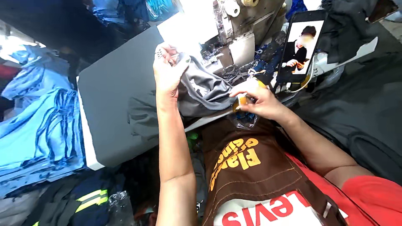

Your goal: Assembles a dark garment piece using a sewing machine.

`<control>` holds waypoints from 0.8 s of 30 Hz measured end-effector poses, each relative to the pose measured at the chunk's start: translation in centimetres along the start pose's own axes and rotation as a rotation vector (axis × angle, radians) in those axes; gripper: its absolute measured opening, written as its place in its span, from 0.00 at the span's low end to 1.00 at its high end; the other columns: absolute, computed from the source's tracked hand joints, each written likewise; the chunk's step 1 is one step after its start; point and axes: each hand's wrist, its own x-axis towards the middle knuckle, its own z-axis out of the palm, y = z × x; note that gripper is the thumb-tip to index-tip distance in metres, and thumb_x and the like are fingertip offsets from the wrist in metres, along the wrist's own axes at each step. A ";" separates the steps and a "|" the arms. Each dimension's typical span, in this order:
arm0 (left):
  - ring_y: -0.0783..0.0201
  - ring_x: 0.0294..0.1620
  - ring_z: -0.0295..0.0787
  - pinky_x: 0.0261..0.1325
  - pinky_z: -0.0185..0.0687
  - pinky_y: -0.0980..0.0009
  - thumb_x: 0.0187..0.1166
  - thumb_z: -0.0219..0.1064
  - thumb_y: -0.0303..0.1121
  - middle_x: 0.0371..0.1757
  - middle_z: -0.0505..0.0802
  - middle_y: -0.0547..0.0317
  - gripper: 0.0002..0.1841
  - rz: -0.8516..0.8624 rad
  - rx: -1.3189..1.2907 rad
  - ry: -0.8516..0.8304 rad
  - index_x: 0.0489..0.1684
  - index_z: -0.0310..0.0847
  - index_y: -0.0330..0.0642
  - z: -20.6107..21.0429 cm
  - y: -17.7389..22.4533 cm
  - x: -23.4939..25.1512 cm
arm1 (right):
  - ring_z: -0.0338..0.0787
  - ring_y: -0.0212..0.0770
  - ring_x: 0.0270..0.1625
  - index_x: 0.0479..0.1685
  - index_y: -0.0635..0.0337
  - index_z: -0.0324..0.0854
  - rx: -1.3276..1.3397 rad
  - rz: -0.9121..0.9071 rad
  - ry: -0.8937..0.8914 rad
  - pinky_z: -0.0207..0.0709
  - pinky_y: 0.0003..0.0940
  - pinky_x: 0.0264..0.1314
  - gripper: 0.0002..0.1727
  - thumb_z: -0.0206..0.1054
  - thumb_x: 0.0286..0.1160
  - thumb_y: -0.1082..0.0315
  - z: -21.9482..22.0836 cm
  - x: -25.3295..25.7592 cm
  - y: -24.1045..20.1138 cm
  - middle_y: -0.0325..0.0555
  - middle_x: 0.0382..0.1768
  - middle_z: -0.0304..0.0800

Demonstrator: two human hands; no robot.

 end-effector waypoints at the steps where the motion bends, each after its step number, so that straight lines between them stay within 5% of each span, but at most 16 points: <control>1: 0.67 0.58 0.89 0.62 0.88 0.69 0.67 0.78 0.25 0.57 0.90 0.59 0.30 0.017 0.024 0.015 0.68 0.70 0.34 -0.1 0.1 -0.2 | 0.86 0.40 0.70 0.62 0.62 0.87 -0.090 -0.015 -0.066 0.80 0.40 0.76 0.21 0.77 0.66 0.75 0.4 -0.3 0.5 0.47 0.66 0.89; 5: 0.61 0.66 0.82 0.64 0.81 0.65 0.71 0.78 0.38 0.65 0.86 0.48 0.29 0.097 0.434 0.218 0.68 0.77 0.33 0.6 2.3 -3.6 | 0.94 0.42 0.57 0.52 0.57 0.92 -0.428 -0.043 -0.040 0.88 0.44 0.62 0.09 0.71 0.77 0.71 1.8 -1.7 3.3 0.45 0.54 0.95; 9: 0.63 0.52 0.84 0.53 0.84 0.68 0.79 0.74 0.33 0.53 0.87 0.52 0.16 0.249 0.582 0.379 0.57 0.79 0.34 5.8 4.0 -11.6 | 0.95 0.39 0.49 0.50 0.61 0.90 -0.298 0.015 -0.044 0.89 0.41 0.56 0.08 0.68 0.80 0.72 2.2 -2.0 1.7 0.45 0.45 0.95; 11: 0.59 0.57 0.87 0.65 0.81 0.58 0.79 0.74 0.37 0.51 0.92 0.52 0.15 0.339 0.591 0.227 0.53 0.83 0.37 7.5 3.6 -14.5 | 0.95 0.40 0.48 0.52 0.64 0.88 -0.245 -0.028 -0.074 0.89 0.41 0.55 0.09 0.67 0.79 0.75 2.4 -2.0 0.5 0.47 0.45 0.95; 14: 0.59 0.76 0.79 0.88 0.47 0.43 0.79 0.70 0.55 0.58 0.95 0.62 0.23 0.313 0.602 -0.148 0.58 0.88 0.47 6.7 2.9 -15.7 | 0.94 0.37 0.46 0.50 0.68 0.87 -0.078 -0.048 -0.085 0.88 0.36 0.53 0.08 0.65 0.78 0.78 2.5 -2.0 -1.1 0.50 0.43 0.94; 16: 0.63 0.62 0.87 0.86 0.49 0.40 0.77 0.74 0.48 0.42 0.96 0.63 0.15 0.320 0.561 -0.211 0.41 0.94 0.46 5.4 2.4 -15.7 | 0.92 0.33 0.46 0.49 0.69 0.87 0.036 -0.014 -0.106 0.87 0.31 0.54 0.08 0.66 0.77 0.78 2.3 -1.7 -1.8 0.47 0.42 0.93; 18: 0.68 0.52 0.89 0.83 0.56 0.46 0.78 0.74 0.42 0.36 0.95 0.64 0.10 0.317 0.501 -0.204 0.34 0.93 0.46 4.2 2.6 -15.6 | 0.91 0.30 0.46 0.51 0.68 0.87 0.117 0.038 -0.134 0.86 0.27 0.53 0.09 0.69 0.76 0.77 2.2 -1.5 -2.1 0.46 0.43 0.93; 24: 0.66 0.67 0.85 0.87 0.52 0.44 0.83 0.70 0.40 0.49 0.95 0.65 0.07 0.297 0.379 -0.118 0.40 0.93 0.51 1.8 3.8 -15.8 | 0.91 0.26 0.46 0.47 0.71 0.90 0.202 0.050 -0.113 0.84 0.22 0.55 0.08 0.69 0.76 0.77 2.6 -1.8 -2.5 0.48 0.41 0.95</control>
